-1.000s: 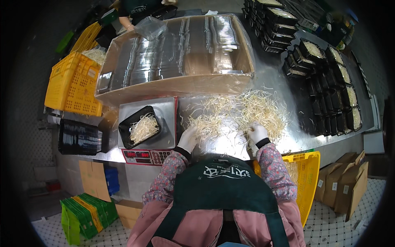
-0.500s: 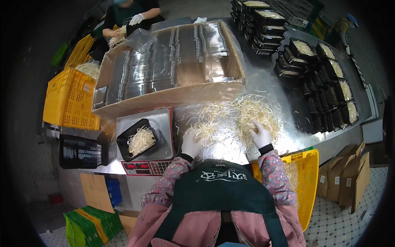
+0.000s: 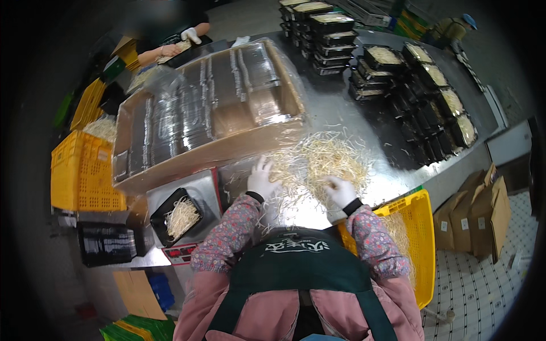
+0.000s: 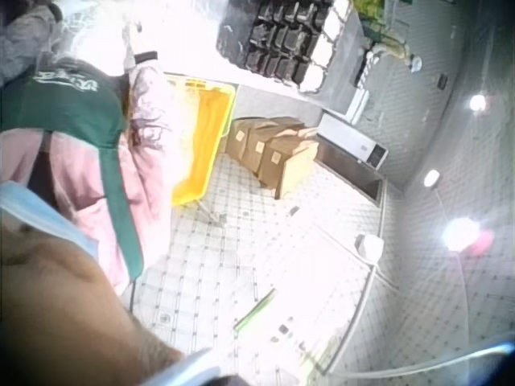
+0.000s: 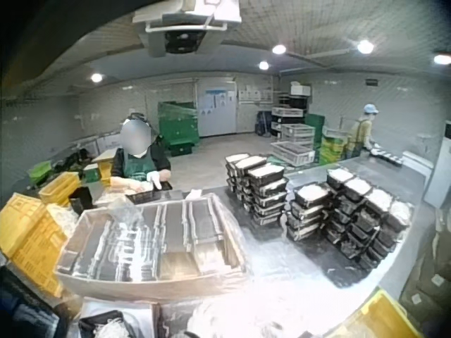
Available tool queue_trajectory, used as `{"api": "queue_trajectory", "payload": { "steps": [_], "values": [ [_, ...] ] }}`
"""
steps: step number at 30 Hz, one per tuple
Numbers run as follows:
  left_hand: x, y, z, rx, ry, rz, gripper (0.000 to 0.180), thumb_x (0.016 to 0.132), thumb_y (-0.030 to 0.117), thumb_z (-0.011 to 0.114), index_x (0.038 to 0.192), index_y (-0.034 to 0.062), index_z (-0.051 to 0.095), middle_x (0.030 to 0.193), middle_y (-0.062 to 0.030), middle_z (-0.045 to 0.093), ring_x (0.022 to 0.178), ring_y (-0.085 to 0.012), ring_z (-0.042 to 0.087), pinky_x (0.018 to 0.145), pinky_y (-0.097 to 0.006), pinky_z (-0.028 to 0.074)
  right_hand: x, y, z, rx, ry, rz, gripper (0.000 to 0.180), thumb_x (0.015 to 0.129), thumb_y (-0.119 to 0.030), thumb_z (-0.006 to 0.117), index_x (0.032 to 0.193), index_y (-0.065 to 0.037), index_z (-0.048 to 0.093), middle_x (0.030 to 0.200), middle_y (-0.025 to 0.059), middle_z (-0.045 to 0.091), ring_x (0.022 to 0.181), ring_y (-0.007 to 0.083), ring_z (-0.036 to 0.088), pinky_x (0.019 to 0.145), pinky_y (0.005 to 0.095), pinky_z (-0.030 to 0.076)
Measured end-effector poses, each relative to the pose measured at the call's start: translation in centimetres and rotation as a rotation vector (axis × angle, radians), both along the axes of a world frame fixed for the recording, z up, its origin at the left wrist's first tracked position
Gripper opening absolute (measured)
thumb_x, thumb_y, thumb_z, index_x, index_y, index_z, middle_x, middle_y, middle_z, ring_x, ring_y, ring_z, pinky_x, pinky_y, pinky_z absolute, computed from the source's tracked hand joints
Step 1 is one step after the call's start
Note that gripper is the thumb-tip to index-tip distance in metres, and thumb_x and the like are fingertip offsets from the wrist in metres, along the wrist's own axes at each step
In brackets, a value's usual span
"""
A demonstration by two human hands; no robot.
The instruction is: The person portions bean sprouts from a yellow crate into black plastic trays using a digital scale. They repeatedly scoop sprouts, place them in a tray, weigh, and adjust the amount before stacking the filled trays on the table.
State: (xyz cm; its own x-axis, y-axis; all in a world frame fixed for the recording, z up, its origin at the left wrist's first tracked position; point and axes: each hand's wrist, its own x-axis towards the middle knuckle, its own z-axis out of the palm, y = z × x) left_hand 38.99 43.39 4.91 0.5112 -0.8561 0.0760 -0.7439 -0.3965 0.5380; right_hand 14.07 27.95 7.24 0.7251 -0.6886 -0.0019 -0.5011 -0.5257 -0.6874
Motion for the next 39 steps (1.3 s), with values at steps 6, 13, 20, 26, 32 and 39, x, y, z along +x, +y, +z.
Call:
{"api": "queue_trajectory", "payload": {
  "steps": [6,13,20,26,32,39],
  "values": [
    [1.6,-1.7,-4.3,-0.005,0.069,-0.021,0.056,0.070,0.023,0.074,0.122,0.0093,0.057,0.122,-0.0146,0.057,0.112,-0.0334,0.054,0.096,-0.043,0.044,1.5,1.1,-0.3,-0.368,-0.038,0.215,0.020,0.078,-0.017,0.062,0.097,-0.017,0.069,0.093,0.0045,0.068,0.084,0.0270,0.063,0.076,0.0380,0.051],
    [-1.0,1.6,-1.1,-0.217,0.435,0.134,0.055,0.075,0.023,0.073,0.124,0.0075,0.054,0.108,-0.0130,0.061,0.104,-0.0309,0.059,0.092,-0.040,0.047,-0.6,-6.8,2.3,-0.170,0.357,-0.342,0.086,0.064,-0.046,0.081,0.135,-0.011,0.048,0.151,0.0196,0.025,0.130,0.0438,0.035,0.105,0.0456,0.038],
    [-1.0,3.0,-4.8,-0.166,0.239,0.155,0.051,0.074,0.015,0.074,0.119,0.0002,0.056,0.107,-0.0149,0.063,0.099,-0.0328,0.062,0.089,-0.039,0.049,1.3,-7.5,0.2,0.026,0.472,-0.175,0.084,0.062,-0.028,0.084,0.137,-0.016,0.047,0.133,0.0196,0.049,0.117,0.0333,0.053,0.097,0.0372,0.046],
    [-0.6,4.7,-1.0,-0.484,1.197,0.328,0.043,0.083,0.003,0.067,0.123,-0.0016,0.052,0.113,-0.0088,0.063,0.098,-0.0162,0.061,0.086,-0.028,0.050,-1.8,-9.9,2.0,0.481,-0.313,-0.315,0.070,0.073,-0.014,0.078,0.131,0.008,0.047,0.127,0.0197,0.057,0.116,0.0263,0.055,0.098,0.0345,0.044],
    [-4.9,2.3,4.0,-0.411,1.706,0.498,0.053,0.098,0.039,0.046,0.134,0.0007,0.044,0.129,-0.0111,0.054,0.117,-0.0225,0.053,0.097,-0.039,0.045,6.1,1.1,5.2,0.828,-0.336,0.097,0.063,0.080,-0.021,0.075,0.132,0.001,0.048,0.128,0.0130,0.056,0.120,0.0215,0.051,0.104,0.0327,0.038],
    [-4.6,3.1,1.8,-0.518,1.751,0.289,0.038,0.092,0.021,0.059,0.125,0.0058,0.052,0.114,-0.0075,0.062,0.098,-0.0188,0.062,0.082,-0.032,0.054,8.9,4.3,2.7,0.695,-0.421,0.178,0.048,0.079,-0.011,0.074,0.122,0.000,0.057,0.121,0.0115,0.059,0.114,0.0190,0.053,0.100,0.0307,0.041]
  ]
}}
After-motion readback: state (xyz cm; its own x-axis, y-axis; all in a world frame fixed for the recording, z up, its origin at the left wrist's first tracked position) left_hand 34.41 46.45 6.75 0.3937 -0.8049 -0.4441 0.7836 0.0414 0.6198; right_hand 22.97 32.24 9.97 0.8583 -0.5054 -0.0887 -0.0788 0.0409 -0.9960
